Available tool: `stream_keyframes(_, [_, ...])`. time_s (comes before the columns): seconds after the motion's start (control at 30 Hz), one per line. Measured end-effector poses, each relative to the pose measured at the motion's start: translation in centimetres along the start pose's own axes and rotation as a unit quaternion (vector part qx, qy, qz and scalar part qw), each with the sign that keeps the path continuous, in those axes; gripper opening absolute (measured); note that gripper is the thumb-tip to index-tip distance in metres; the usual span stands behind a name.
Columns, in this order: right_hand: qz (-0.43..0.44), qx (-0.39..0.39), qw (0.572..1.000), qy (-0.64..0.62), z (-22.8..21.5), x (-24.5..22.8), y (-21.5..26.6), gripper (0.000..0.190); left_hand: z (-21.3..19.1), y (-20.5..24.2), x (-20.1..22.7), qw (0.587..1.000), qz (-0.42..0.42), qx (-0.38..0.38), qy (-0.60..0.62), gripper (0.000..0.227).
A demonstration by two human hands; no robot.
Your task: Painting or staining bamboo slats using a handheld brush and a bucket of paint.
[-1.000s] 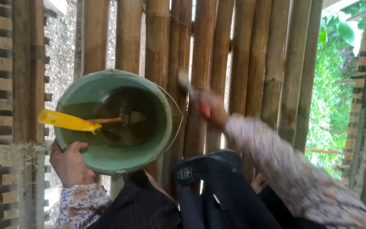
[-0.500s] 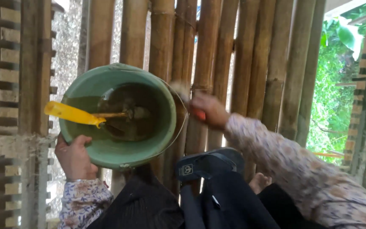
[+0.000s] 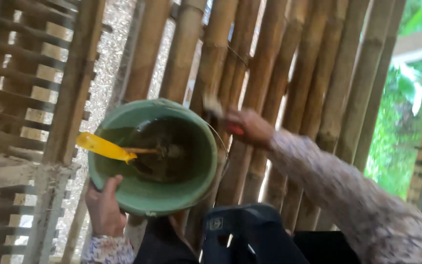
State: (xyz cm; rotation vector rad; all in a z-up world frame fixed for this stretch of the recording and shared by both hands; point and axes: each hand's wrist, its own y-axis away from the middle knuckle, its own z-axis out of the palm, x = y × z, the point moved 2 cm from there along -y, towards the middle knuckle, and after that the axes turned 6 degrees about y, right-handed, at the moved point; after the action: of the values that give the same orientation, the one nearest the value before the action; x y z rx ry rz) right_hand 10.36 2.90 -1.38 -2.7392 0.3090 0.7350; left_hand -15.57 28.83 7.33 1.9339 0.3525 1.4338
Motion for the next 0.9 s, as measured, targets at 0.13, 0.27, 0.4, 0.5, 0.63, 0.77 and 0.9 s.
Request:
stream_keyframes(0.13, [0.095,0.015,0.992,-0.079,-5.0,-0.5,-3.2,0.027,-0.9,0.6,-1.5,0.999,-0.03,-0.035,0.009,0.039])
stream_keyframes(0.27, [0.047,0.098,0.989,0.099,-6.8,4.3,-9.1,0.015,-1.1,0.7,-1.1,0.995,-0.044,-0.091,0.019,0.042])
stream_keyframes(0.4, [0.098,-0.024,0.995,-0.026,-2.9,3.0,-8.2,0.027,-1.9,0.8,-1.4,0.996,-0.032,-0.058,0.056,0.045])
stream_keyframes(0.5, [0.001,-0.17,0.985,0.016,-2.2,1.6,-7.0,0.006,-2.6,0.5,-1.5,0.996,-0.066,-0.037,0.044,0.046])
stream_keyframes(0.63, [0.185,-0.05,0.951,-0.241,-6.0,5.4,-10.4,0.01,-4.0,0.8,-2.7,0.998,-0.032,-0.034,0.03,0.038])
stream_keyframes(0.77, [0.273,-0.091,0.957,0.038,-5.6,5.1,-14.1,0.015,-3.9,2.4,-1.6,0.999,-0.033,-0.033,-0.011,0.046])
stream_keyframes(0.9, [-0.035,-0.158,0.981,-0.109,0.7,1.8,-9.5,0.02,-5.7,2.9,-2.5,0.999,-0.029,-0.019,-0.033,0.051])
